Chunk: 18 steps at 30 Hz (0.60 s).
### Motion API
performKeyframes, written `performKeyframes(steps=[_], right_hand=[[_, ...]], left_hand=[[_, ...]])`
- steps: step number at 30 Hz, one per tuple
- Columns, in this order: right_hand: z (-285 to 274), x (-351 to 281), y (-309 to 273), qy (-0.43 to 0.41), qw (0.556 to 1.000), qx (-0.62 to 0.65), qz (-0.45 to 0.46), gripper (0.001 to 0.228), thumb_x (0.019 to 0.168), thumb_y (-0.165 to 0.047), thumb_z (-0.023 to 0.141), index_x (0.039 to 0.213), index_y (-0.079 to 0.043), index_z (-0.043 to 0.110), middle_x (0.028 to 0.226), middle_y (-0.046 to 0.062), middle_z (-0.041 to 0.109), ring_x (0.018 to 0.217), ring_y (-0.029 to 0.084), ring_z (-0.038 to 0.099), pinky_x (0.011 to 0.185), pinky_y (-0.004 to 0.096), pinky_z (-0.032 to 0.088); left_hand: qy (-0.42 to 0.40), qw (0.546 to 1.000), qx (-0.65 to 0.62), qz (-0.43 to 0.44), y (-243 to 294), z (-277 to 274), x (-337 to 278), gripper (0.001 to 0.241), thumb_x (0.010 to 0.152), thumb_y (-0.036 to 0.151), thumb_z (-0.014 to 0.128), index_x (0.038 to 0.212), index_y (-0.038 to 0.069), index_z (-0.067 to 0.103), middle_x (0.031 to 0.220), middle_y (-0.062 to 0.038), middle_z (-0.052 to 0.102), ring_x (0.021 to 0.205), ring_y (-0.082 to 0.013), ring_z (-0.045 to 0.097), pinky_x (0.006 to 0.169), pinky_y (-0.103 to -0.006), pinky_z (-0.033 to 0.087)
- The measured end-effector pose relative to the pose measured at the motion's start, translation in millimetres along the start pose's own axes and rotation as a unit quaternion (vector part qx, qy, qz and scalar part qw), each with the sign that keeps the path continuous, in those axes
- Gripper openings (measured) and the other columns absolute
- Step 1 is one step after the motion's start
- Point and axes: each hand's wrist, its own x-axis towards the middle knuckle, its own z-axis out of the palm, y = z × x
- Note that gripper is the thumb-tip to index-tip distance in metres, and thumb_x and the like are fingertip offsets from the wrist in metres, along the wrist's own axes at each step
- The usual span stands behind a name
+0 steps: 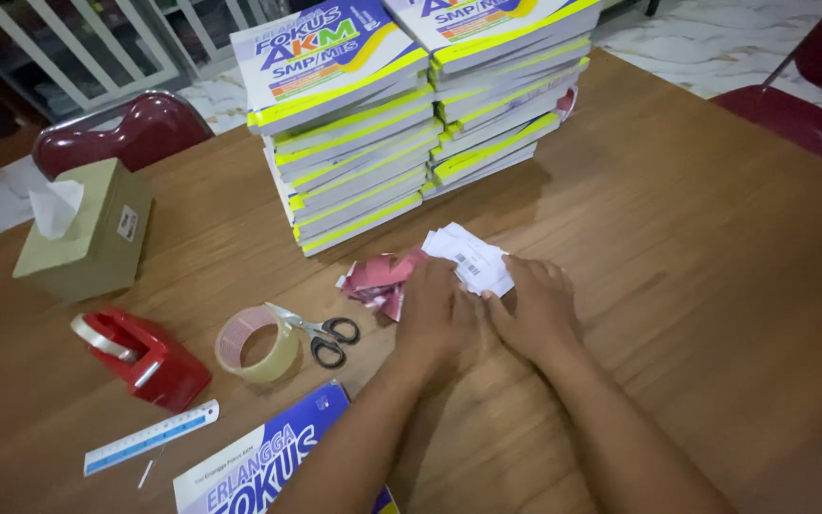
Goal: Cutting a barcode label with scissors and taping it onto the front cover of a book.
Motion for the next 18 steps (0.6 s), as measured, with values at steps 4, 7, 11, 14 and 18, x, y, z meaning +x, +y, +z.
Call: performKeyframes(steps=[4, 7, 11, 14, 18], right_hand=[[-22, -3, -18, 0.029, 0.999, 0.036, -0.003, 0.053, 0.084, -0.034, 0.074, 0.131, -0.01, 0.067, 0.108, 0.011, 0.07, 0.114, 0.035, 0.064, 0.103, 0.053, 0.043], [-27, -3, -22, 0.096, 0.993, 0.056, -0.043, 0.048, 0.083, -0.031, 0.076, 0.124, -0.006, 0.07, 0.093, 0.013, 0.068, 0.098, 0.036, 0.067, 0.094, 0.049, 0.045], [-27, -3, -24, 0.031, 0.999, 0.029, 0.007, 0.046, 0.08, -0.035, 0.076, 0.123, -0.018, 0.073, 0.099, 0.014, 0.065, 0.104, 0.039, 0.063, 0.092, 0.05, 0.047], [-14, -3, -16, 0.043, 0.999, 0.01, 0.003, 0.04, 0.082, -0.043, 0.074, 0.118, -0.025, 0.076, 0.1, 0.01, 0.065, 0.105, 0.036, 0.063, 0.093, 0.047, 0.047], [-38, -4, -34, 0.0, 0.998, 0.04, 0.041, 0.036, 0.085, -0.039, 0.072, 0.118, -0.024, 0.077, 0.103, 0.011, 0.066, 0.109, 0.035, 0.062, 0.099, 0.046, 0.045]], left_hand=[[-0.074, 0.984, 0.017, -0.16, -24, 8, 23, 0.038, 0.089, 0.017, 0.06, 0.127, 0.01, 0.057, 0.117, -0.017, 0.057, 0.121, -0.0403, 0.056, 0.103, -0.0464, 0.048], [0.063, 0.99, -0.074, -0.097, -31, 14, 36, 0.042, 0.097, 0.011, 0.047, 0.133, -0.01, 0.055, 0.109, -0.025, 0.053, 0.113, -0.0314, 0.056, 0.103, -0.025, 0.041], [-0.072, 0.975, 0.072, -0.198, -42, 9, 61, 0.017, 0.091, 0.017, 0.063, 0.098, 0.006, 0.074, 0.087, -0.019, 0.068, 0.093, -0.0423, 0.067, 0.081, -0.0483, 0.052], [-0.057, 0.971, 0.079, -0.219, -66, 27, 67, 0.019, 0.084, 0.024, 0.066, 0.066, 0.019, 0.07, 0.064, -0.008, 0.067, 0.071, -0.0364, 0.071, 0.061, -0.0429, 0.055], [-0.053, 0.947, 0.045, -0.314, -75, 37, 69, 0.018, 0.076, 0.033, 0.08, 0.09, 0.023, 0.076, 0.09, -0.002, 0.071, 0.096, -0.0275, 0.073, 0.078, -0.0417, 0.058]])
